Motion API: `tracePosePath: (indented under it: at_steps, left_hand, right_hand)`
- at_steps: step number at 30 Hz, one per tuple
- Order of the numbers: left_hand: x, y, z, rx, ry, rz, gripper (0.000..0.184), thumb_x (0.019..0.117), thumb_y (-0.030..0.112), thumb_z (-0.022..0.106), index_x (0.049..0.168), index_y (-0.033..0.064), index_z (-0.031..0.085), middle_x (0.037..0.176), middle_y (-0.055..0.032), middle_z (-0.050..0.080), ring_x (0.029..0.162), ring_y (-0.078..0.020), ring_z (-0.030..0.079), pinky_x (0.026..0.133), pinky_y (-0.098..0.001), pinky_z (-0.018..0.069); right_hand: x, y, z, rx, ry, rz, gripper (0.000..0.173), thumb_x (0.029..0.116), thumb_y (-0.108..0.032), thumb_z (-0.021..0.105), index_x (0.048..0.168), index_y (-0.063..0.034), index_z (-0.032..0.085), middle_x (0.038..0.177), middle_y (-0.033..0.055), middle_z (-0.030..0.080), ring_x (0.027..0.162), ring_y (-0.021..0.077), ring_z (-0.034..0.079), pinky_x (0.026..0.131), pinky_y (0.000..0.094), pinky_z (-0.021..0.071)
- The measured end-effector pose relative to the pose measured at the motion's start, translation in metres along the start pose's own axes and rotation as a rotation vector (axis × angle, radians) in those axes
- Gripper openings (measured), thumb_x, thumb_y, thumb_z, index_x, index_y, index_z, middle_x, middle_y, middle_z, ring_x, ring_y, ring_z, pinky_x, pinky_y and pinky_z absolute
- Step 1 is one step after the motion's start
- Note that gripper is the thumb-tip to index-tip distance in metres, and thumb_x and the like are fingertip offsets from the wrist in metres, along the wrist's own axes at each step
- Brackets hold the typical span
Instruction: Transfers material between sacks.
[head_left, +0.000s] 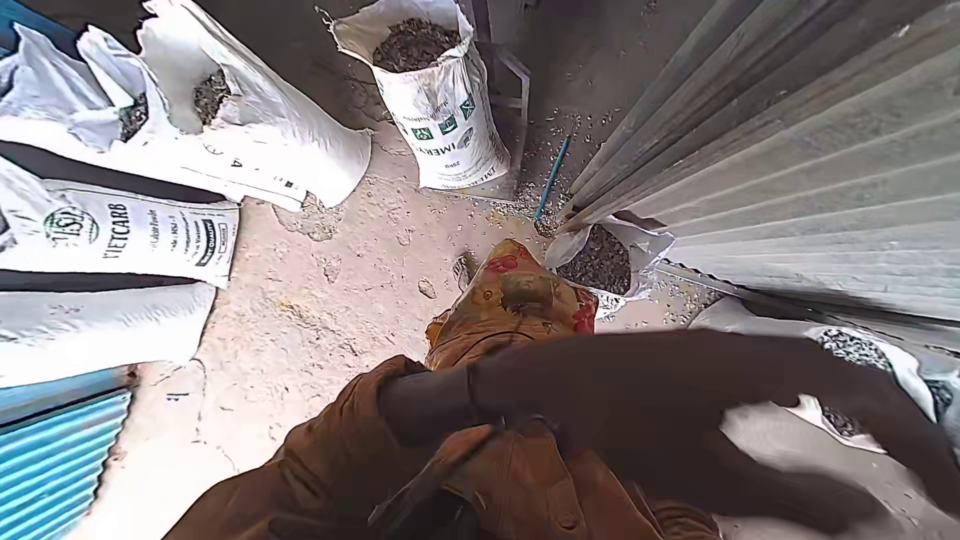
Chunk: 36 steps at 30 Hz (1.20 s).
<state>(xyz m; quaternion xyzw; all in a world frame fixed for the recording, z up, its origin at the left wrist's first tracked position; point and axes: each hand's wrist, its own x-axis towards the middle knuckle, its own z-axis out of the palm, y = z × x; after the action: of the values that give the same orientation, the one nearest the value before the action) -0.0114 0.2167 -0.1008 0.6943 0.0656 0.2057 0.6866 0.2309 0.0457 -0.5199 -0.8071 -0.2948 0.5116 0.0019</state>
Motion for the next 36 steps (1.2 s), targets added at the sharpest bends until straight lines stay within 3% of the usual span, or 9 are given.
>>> tracePosePath:
  at_steps: [3, 5, 8, 13, 19, 27, 30, 32, 36]
  left_hand:
    - [-0.065, -0.119, -0.034, 0.288, 0.461, -0.566, 0.037, 0.1055, 0.03, 0.055, 0.123, 0.0006, 0.068, 0.114, -0.0153, 0.071, 0.097, -0.0165, 0.069, 0.084, -0.0343, 0.0567]
    - [-0.128, -0.188, -0.033, 0.224, 0.514, -1.065, 0.047, 0.1058, 0.034, 0.056, 0.144, 0.0063, 0.053, 0.146, -0.0215, 0.054, 0.135, -0.0314, 0.053, 0.114, -0.0497, 0.0399]
    - [-0.264, -0.287, 0.021, 0.088, 0.571, -1.331, 0.047, 0.106, 0.034, 0.055, 0.144, 0.0073, 0.055, 0.15, -0.0222, 0.05, 0.142, -0.0378, 0.045, 0.118, -0.0568, 0.0333]
    - [-0.381, -0.305, 0.12, -0.001, 0.546, -1.963, 0.047, 0.1011, 0.04, 0.061, 0.138, 0.0114, 0.063, 0.151, -0.0256, 0.047, 0.142, -0.0461, 0.042, 0.111, -0.0698, 0.0326]
    - [-0.368, -0.332, 0.092, -0.119, 0.758, -1.576, 0.036, 0.1054, 0.024, 0.057, 0.134, 0.0025, 0.063, 0.143, -0.0227, 0.057, 0.137, -0.036, 0.052, 0.114, -0.0516, 0.0408]
    - [-0.194, -0.35, -0.087, 0.13, 0.536, -1.075, 0.036, 0.1086, 0.028, 0.049, 0.137, 0.0102, 0.06, 0.137, -0.0122, 0.063, 0.122, -0.0242, 0.063, 0.102, -0.0451, 0.0506]
    - [-0.088, -0.38, -0.104, 0.269, 0.451, -0.785, 0.034, 0.105, 0.028, 0.055, 0.135, 0.0153, 0.063, 0.132, -0.0069, 0.062, 0.12, -0.0231, 0.06, 0.098, -0.0475, 0.0502]
    - [-0.03, -0.423, -0.093, 0.335, 0.454, -0.804, 0.045, 0.1023, 0.037, 0.06, 0.143, 0.0166, 0.056, 0.142, -0.0092, 0.056, 0.127, -0.0285, 0.056, 0.1, -0.0516, 0.0494]
    - [0.044, -0.519, -0.089, 0.46, 0.403, -1.191, 0.113, 0.0841, 0.051, 0.079, 0.166, 0.0207, 0.008, 0.168, -0.0213, 0.017, 0.13, -0.0444, 0.051, 0.092, -0.06, 0.05]
  right_hand:
    - [-0.009, -0.017, -0.004, 0.015, -0.088, 0.013, 0.03, 0.1041, -0.014, 0.055, 0.127, 0.0027, 0.064, 0.113, 0.0285, 0.067, 0.095, 0.0378, 0.067, 0.084, 0.055, 0.0533]
    - [-0.004, -0.02, -0.01, 0.025, -0.119, 0.003, 0.028, 0.1045, -0.013, 0.054, 0.126, 0.0016, 0.064, 0.112, 0.0265, 0.067, 0.093, 0.0361, 0.067, 0.081, 0.0538, 0.0546]
    - [0.0, -0.017, -0.024, 0.022, -0.132, -0.01, 0.028, 0.1059, -0.014, 0.053, 0.126, 0.0009, 0.064, 0.113, 0.0233, 0.069, 0.094, 0.0325, 0.069, 0.081, 0.0506, 0.0556]
    - [0.008, -0.014, -0.05, -0.043, -0.096, 0.043, 0.026, 0.1065, -0.013, 0.051, 0.124, 0.0019, 0.064, 0.112, 0.0224, 0.068, 0.089, 0.0294, 0.069, 0.078, 0.0474, 0.0556]
    - [0.038, -0.047, -0.028, -0.2, -0.085, -0.036, 0.027, 0.1054, -0.012, 0.052, 0.121, 0.0046, 0.065, 0.112, 0.0247, 0.07, 0.095, 0.0341, 0.07, 0.086, 0.0516, 0.0543]
    - [0.069, -0.133, -0.01, -0.051, 0.509, -0.678, 0.027, 0.0996, -0.01, 0.054, 0.108, 0.0097, 0.071, 0.103, 0.0285, 0.071, 0.089, 0.0352, 0.072, 0.079, 0.0439, 0.0584]
    - [0.119, -0.139, -0.042, -0.104, 0.664, -0.584, 0.028, 0.1019, -0.012, 0.054, 0.113, 0.0082, 0.07, 0.114, 0.0296, 0.068, 0.105, 0.0393, 0.069, 0.09, 0.0498, 0.0561]
    - [0.144, -0.125, -0.067, -0.211, 0.843, -0.469, 0.031, 0.0974, -0.016, 0.059, 0.118, 0.0045, 0.068, 0.126, 0.0281, 0.063, 0.121, 0.0414, 0.059, 0.102, 0.0523, 0.0472]
    - [0.194, -0.12, -0.11, -0.33, 0.946, -0.079, 0.093, 0.0844, -0.054, 0.07, 0.155, -0.0043, 0.036, 0.163, 0.031, 0.023, 0.152, 0.0493, 0.02, 0.116, 0.0664, 0.0225]
